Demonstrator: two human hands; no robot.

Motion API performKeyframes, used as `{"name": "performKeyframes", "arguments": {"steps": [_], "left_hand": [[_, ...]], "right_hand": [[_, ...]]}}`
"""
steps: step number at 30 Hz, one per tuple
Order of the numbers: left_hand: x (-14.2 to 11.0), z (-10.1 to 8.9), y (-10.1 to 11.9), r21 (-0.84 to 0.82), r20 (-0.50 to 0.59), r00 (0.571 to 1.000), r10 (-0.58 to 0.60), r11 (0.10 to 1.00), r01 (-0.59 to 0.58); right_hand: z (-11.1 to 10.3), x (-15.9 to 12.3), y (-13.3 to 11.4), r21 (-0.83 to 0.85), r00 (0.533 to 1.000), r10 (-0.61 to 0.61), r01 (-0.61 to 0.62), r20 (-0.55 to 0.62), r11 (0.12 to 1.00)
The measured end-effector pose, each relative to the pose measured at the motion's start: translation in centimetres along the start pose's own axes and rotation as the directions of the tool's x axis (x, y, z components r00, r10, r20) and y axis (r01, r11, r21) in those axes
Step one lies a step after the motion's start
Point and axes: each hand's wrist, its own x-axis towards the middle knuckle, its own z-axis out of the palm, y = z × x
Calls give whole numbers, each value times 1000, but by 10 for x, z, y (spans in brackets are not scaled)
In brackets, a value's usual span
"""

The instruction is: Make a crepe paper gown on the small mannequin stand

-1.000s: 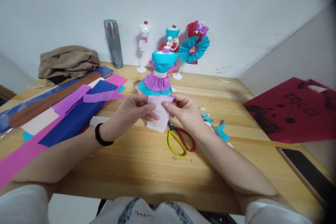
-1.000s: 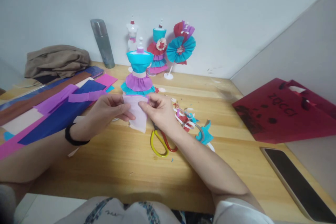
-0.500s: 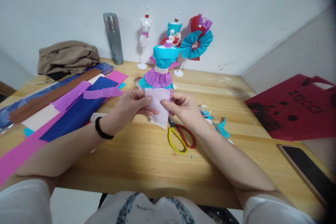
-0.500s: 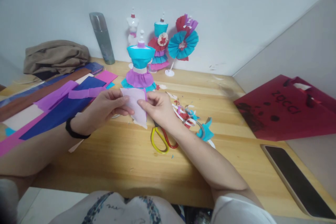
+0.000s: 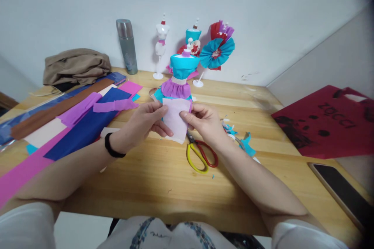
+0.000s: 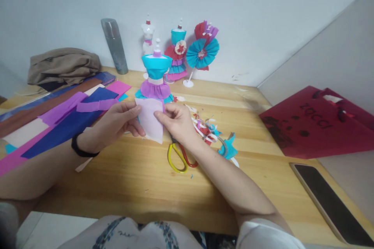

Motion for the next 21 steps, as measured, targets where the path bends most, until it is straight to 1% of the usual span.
{"name": "performKeyframes", "arguments": {"steps": [4,8,12,14,17,19,21], "left_hand": [[1,-3,0,44,68,998,-13,999,10],[2,-3,-4,38,62,998,-28,999,26],[2,-1,-5,-24,85,994,-72,997,74],[1,-1,-3,-23,100,991,-92,995,95],[0,-5,0,81,150,982,-118,991,107],[-1,-9,3,215,193,973,-126,973,83],[-1,-13,6,363,202,970,-134,930,53]], "right_hand": [[0,0,-1,44,1000,9,-10,29,999],[1,-1,0,67,999,42,-43,17,997],[0,0,1,74,997,72,-72,7,995],[0,1,0,79,997,78,-78,7,994],[0,1,-1,98,996,93,-93,0,991],[0,2,-3,115,994,108,-107,-4,988],[-1,2,-3,138,994,113,-110,-15,984]]}}
